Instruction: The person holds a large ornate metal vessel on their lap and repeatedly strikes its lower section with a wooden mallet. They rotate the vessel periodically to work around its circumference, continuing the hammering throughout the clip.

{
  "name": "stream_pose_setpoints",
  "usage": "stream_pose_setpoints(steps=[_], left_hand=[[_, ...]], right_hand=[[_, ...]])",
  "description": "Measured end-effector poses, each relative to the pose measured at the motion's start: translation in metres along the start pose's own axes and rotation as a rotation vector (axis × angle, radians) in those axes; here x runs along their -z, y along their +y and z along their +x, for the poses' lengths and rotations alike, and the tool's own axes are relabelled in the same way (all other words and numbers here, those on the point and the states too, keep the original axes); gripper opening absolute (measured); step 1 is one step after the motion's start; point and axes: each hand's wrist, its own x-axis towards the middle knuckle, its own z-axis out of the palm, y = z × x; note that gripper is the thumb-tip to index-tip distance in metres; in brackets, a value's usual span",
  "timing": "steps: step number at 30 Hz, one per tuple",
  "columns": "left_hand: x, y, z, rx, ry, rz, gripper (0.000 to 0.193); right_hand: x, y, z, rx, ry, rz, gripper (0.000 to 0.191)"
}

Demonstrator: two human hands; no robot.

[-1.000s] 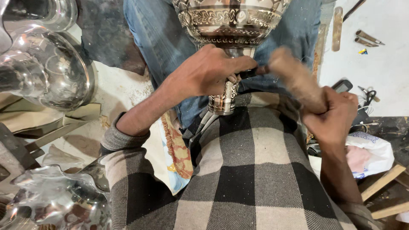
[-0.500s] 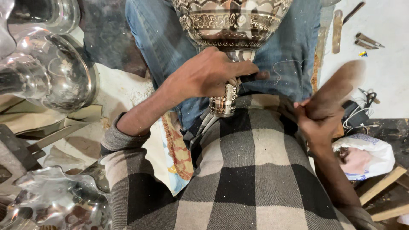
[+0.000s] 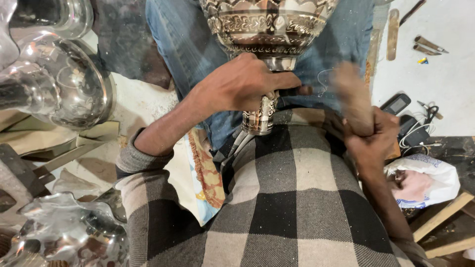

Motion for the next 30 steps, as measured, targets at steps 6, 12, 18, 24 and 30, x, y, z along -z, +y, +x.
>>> stream_pose_setpoints(steps=[6,12,18,24,30], left_hand=[[0.006,-0.001,0.0,-0.056,0.032,-0.008,0.081],[0.007,-0.001,0.0,-0.087,0.043,-0.083,0.079],[0.008,-0.001,0.004,-0.081,-0.035,0.004,0.081],[0.008,-0.001,0.005,-0.08,-0.079,0.019,0.077],[0.009,0.0,0.01,-0.127,-0.036,-0.019,0.076]], right_hand=[[-0.018,0.015,-0.006,-0.019,0.064,0.159,0.018],[-0.031,0.031,-0.016,0.086,0.12,0.095,0.021],[-0.03,0.037,-0.02,0.085,0.131,0.207,0.03],[-0.03,0.039,-0.02,-0.061,0.051,0.253,0.037],[-0.023,0.031,-0.019,-0.28,0.015,0.418,0.033]])
